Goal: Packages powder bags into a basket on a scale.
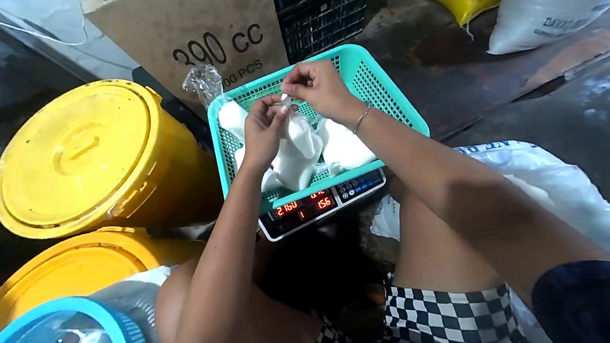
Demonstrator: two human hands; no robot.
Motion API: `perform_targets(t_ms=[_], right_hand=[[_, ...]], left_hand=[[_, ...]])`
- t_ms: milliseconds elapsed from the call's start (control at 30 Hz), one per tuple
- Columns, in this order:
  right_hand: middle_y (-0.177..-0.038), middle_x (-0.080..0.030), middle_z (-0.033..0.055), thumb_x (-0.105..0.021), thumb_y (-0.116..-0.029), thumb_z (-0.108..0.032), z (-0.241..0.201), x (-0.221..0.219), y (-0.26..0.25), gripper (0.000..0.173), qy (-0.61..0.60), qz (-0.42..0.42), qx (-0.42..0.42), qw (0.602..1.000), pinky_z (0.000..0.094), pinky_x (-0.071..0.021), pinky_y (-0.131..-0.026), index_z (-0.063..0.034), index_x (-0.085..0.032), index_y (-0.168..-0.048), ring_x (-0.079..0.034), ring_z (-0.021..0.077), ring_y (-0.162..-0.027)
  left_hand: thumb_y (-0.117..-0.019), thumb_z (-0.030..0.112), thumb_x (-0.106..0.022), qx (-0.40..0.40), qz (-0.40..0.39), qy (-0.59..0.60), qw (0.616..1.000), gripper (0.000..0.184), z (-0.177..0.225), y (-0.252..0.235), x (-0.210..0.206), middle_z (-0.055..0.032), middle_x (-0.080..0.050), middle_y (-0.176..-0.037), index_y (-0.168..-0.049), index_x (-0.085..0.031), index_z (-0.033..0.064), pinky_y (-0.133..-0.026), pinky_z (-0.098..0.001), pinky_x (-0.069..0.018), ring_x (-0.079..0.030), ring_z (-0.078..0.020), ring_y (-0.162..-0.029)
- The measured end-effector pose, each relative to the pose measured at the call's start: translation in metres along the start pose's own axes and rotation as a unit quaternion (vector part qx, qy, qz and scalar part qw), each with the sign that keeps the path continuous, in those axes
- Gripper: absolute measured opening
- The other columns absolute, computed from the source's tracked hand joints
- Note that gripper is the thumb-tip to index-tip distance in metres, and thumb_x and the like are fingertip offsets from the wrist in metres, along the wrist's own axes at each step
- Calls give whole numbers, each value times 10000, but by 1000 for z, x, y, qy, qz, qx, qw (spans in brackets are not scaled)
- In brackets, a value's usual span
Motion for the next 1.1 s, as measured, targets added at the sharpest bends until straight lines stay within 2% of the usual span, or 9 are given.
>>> perform_targets(t_ms=[100,167,233,300,433,567,800,967,1100], right_hand=[[-855,-674,39,-678,-974,-88,-9,9,-2,108,7,-16,9,1000,204,-536,-709,18,-695,-987,-618,33,-731],[-882,-688,34,-684,-971,-85,-16,8,-1,101,9,-53,12,998,206,-545,-752,12,-708,-989,-637,30,-784],[-874,-687,18,-684,-966,-70,-22,6,0,77,8,-69,25,997,191,-550,-762,1,-711,-969,-642,14,-789],[-869,-685,20,-681,-968,-72,-25,4,2,74,13,-66,27,997,190,-542,-761,-4,-709,-962,-637,15,-788],[-827,-651,9,-661,-986,-88,-22,5,2,98,16,-37,-2,999,179,-506,-694,2,-691,-960,-591,9,-718],[-845,-649,20,-638,-999,-91,-15,9,-1,107,27,-19,-10,999,192,-521,-702,7,-679,-985,-601,23,-727],[-812,-629,-3,-644,-993,-90,-11,14,-1,92,24,21,-8,999,152,-487,-660,-6,-669,-964,-568,-9,-684],[-830,-637,28,-620,-994,-70,-9,12,-3,90,18,53,9,998,181,-515,-684,6,-658,-966,-595,22,-709],[-818,-627,26,-617,-982,-43,-16,12,-2,73,19,75,24,997,168,-507,-676,6,-647,-937,-586,14,-700]], left_hand=[[-1039,65,-496,-13,-40,12,999,321,7,1,-8,-16,-691,-1012,-1343,-495,-40,-842,-252,-547,-656,-50,-907],[-1051,134,-400,-27,-41,13,999,318,12,0,-8,4,-694,-996,-1263,-575,-25,-872,-262,-532,-644,-39,-925],[-1076,156,-402,-51,-32,0,998,294,19,-1,-8,26,-697,-935,-1084,-653,3,-867,-256,-534,-647,-24,-898],[-1086,138,-385,-56,-38,-3,998,322,21,-1,-10,36,-704,-877,-963,-664,35,-837,-259,-544,-656,-28,-852],[-1045,100,-305,-30,-43,22,998,381,11,1,-16,72,-708,-853,-929,-667,71,-767,-229,-548,-649,9,-806],[-1093,128,-338,-6,-81,-4,997,366,6,3,-23,-12,-726,-961,-997,-669,5,-836,-265,-542,-666,-42,-902],[-1087,115,-277,-3,-93,18,996,423,11,6,-34,-25,-715,-885,-897,-641,15,-911,-318,-546,-681,-86,-906],[-1076,105,-284,-65,-89,-5,994,414,23,9,-38,18,-683,-796,-807,-595,58,-790,-261,-537,-647,-37,-796],[-1060,93,-307,-102,-107,-30,989,382,36,15,-44,23,-659,-759,-795,-581,59,-746,-252,-528,-625,-31,-742]])
Point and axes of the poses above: each hand's wrist, its own y-axis away from the middle knuckle, its own x-axis out of the back of the hand, z = x × y, the point moved 9 cm from there along -y, towards the middle knuckle
